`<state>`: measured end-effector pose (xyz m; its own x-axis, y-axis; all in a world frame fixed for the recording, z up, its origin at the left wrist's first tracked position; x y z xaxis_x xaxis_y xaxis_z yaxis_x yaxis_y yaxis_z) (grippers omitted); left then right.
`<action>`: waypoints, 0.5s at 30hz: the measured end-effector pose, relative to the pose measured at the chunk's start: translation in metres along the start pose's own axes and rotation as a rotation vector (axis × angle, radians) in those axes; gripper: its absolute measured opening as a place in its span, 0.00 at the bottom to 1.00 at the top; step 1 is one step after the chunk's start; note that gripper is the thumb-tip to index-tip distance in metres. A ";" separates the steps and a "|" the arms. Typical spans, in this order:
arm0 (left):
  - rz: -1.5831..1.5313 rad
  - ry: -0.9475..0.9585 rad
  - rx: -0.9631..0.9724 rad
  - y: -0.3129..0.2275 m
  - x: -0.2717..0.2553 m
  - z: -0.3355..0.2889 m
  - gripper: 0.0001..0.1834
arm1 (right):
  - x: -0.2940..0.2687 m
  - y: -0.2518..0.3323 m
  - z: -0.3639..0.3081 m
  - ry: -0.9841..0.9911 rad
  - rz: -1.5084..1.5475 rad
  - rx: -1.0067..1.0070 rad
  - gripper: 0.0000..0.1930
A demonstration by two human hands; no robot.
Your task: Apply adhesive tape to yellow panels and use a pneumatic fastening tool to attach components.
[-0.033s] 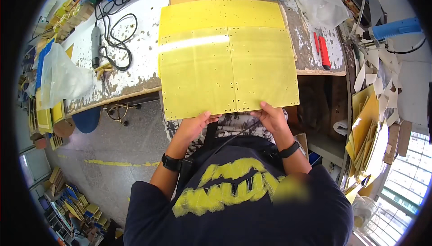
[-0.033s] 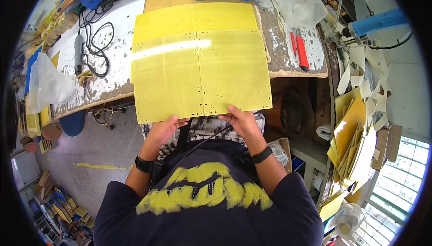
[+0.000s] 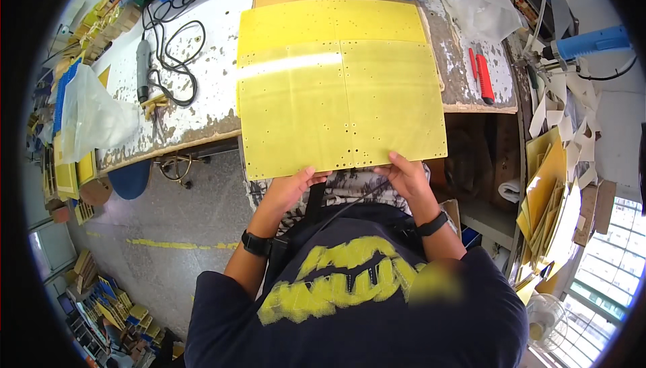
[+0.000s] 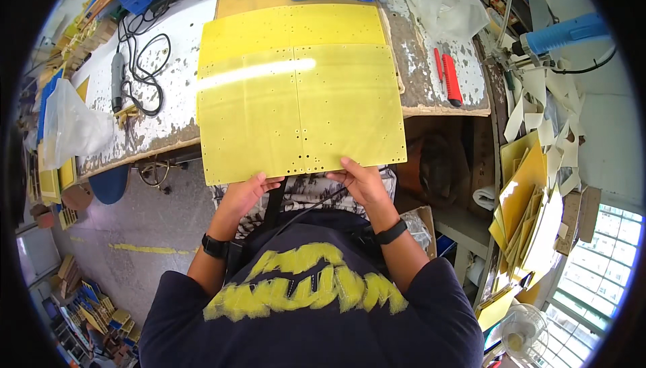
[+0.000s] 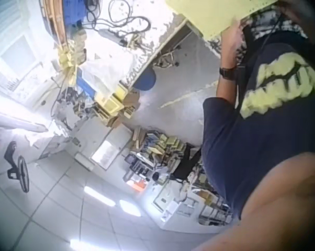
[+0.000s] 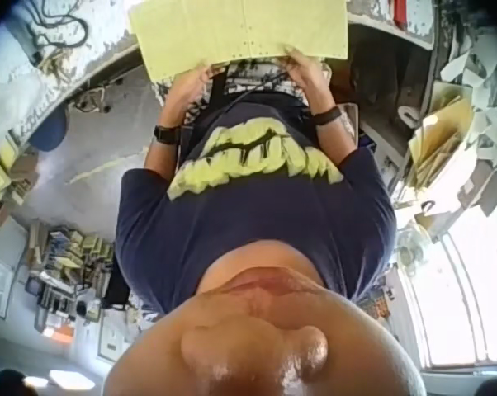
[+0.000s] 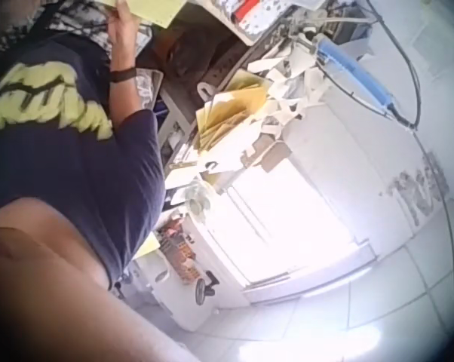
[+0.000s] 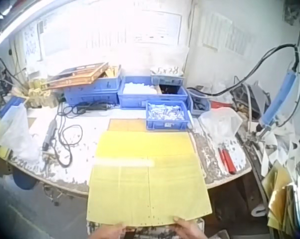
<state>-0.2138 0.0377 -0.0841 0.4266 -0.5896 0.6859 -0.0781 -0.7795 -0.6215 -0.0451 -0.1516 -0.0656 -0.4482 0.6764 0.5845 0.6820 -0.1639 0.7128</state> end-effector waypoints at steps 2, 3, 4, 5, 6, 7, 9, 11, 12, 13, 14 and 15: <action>0.027 -0.002 0.010 -0.001 0.000 -0.004 0.20 | -0.001 -0.003 0.000 0.002 -0.018 0.015 0.20; 0.129 0.013 -0.004 -0.003 -0.001 0.000 0.20 | -0.002 -0.001 0.005 -0.006 -0.034 0.028 0.22; 0.233 0.029 -0.017 -0.004 -0.001 0.003 0.20 | -0.002 0.001 0.003 -0.003 -0.037 0.016 0.22; 0.195 0.058 -0.028 0.001 0.000 0.000 0.20 | -0.002 -0.001 -0.006 0.013 -0.052 0.079 0.21; 0.170 0.086 -0.022 0.000 -0.001 -0.001 0.20 | -0.001 0.000 -0.004 0.046 -0.069 0.133 0.21; 0.166 0.126 -0.001 -0.008 0.008 -0.004 0.21 | -0.003 0.004 -0.005 0.162 -0.140 0.206 0.19; 0.258 0.234 -0.033 -0.010 0.006 -0.003 0.22 | -0.009 0.021 -0.018 0.345 -0.462 0.349 0.16; 0.342 0.278 -0.070 -0.003 -0.002 -0.002 0.21 | -0.011 0.045 -0.026 0.430 -0.886 0.345 0.13; 0.369 0.264 -0.098 0.000 -0.007 -0.002 0.21 | -0.002 0.064 -0.032 0.451 -1.062 0.265 0.11; 0.377 0.262 -0.083 0.001 -0.012 -0.004 0.21 | 0.006 0.085 -0.036 0.426 -1.093 0.187 0.10; 0.362 0.162 -0.146 0.002 -0.019 -0.001 0.21 | 0.016 0.110 -0.039 0.393 -1.125 0.107 0.08; 0.345 0.054 -0.207 0.006 -0.029 0.002 0.20 | 0.030 0.135 -0.037 0.378 -1.152 0.014 0.08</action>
<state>-0.2248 0.0512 -0.1086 0.2957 -0.8299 0.4731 -0.3907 -0.5570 -0.7329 0.0122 -0.1801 0.0626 -0.9353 0.1680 -0.3114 -0.2226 0.4047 0.8869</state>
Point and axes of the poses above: each hand's wrist, its own z-axis towards the middle knuckle, its own x-axis out of the palm, y = z × x, the point moved 2 cm from there along z, towards the middle knuckle, and after that the axes turned 4 degrees about -z, right-handed, at the moved point
